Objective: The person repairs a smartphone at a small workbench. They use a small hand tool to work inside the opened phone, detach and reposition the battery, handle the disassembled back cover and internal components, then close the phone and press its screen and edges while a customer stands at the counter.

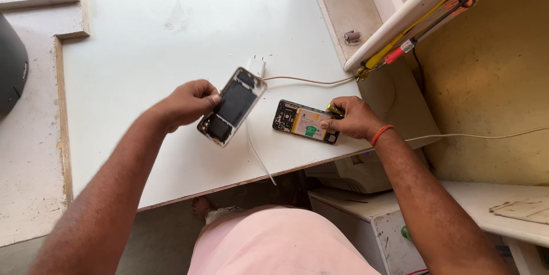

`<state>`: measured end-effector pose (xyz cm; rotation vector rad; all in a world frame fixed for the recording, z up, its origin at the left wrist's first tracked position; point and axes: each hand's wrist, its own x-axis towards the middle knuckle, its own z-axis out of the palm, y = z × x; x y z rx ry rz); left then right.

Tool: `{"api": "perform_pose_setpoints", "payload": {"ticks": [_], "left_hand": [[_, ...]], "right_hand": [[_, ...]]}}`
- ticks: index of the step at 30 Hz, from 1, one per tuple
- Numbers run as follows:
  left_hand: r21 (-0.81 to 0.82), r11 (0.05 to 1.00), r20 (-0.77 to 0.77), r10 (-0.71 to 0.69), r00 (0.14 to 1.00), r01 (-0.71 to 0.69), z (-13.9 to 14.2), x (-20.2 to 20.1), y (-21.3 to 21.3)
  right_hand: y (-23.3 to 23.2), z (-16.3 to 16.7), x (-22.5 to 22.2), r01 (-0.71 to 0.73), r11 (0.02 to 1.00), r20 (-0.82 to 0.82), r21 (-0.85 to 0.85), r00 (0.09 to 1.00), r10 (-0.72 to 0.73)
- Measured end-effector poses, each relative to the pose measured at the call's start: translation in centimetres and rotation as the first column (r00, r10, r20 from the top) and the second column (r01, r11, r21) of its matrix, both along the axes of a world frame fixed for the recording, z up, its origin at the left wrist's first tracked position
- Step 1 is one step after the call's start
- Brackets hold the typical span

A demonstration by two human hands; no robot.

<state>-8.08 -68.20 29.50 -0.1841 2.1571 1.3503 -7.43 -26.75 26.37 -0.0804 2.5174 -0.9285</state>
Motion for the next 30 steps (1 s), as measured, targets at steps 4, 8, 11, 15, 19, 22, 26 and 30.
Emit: {"api": "perform_pose_setpoints", "payload": {"ticks": [4, 8, 11, 15, 19, 22, 26, 30], "left_hand": [[-0.182, 0.976, 0.052, -0.111, 0.992, 0.119, -0.3, 1.7, 0.8], [-0.42, 0.857, -0.087, -0.365, 0.927, 0.298, -0.2, 3.1, 2.7], [-0.507, 0.8, -0.142, -0.446, 0.884, 0.322, -0.2, 4.0, 4.2], [-0.539, 0.791, -0.175, -0.442, 0.88, 0.29, -0.1, 4.7, 5.4], [-0.539, 0.794, -0.176, -0.433, 0.884, 0.282, 0.1, 4.7, 5.8], [-0.547, 0.782, -0.182, -0.458, 0.87, 0.297, -0.1, 4.8, 5.5], [-0.535, 0.804, -0.289, -0.461, 0.839, 0.258, -1.1, 5.3, 4.9], [-0.504, 0.847, -0.469, -0.434, 0.769, 0.171, -2.4, 6.1, 4.2]], "right_hand": [[-1.0, 0.4, -0.5, -0.048, 0.98, -0.109, 0.196, 0.992, 0.07], [-1.9, 1.5, -0.3, -0.035, 0.975, -0.097, 0.22, 0.994, 0.057], [-2.3, 2.1, 0.0, -0.086, 0.957, -0.097, 0.276, 0.988, 0.117], [-2.6, 2.6, 0.2, -0.106, 0.952, -0.097, 0.287, 0.985, 0.139], [-3.6, 3.2, 0.1, -0.044, 0.974, -0.175, 0.22, 0.981, 0.084], [-6.0, 3.0, -0.2, -0.141, 0.988, -0.329, 0.065, 0.932, 0.155], [-10.6, 1.8, -1.4, -0.2, 0.978, -0.388, 0.058, 0.898, 0.206], [-14.0, 0.5, -2.4, -0.098, 0.993, -0.304, -0.065, 0.95, 0.074]]}}
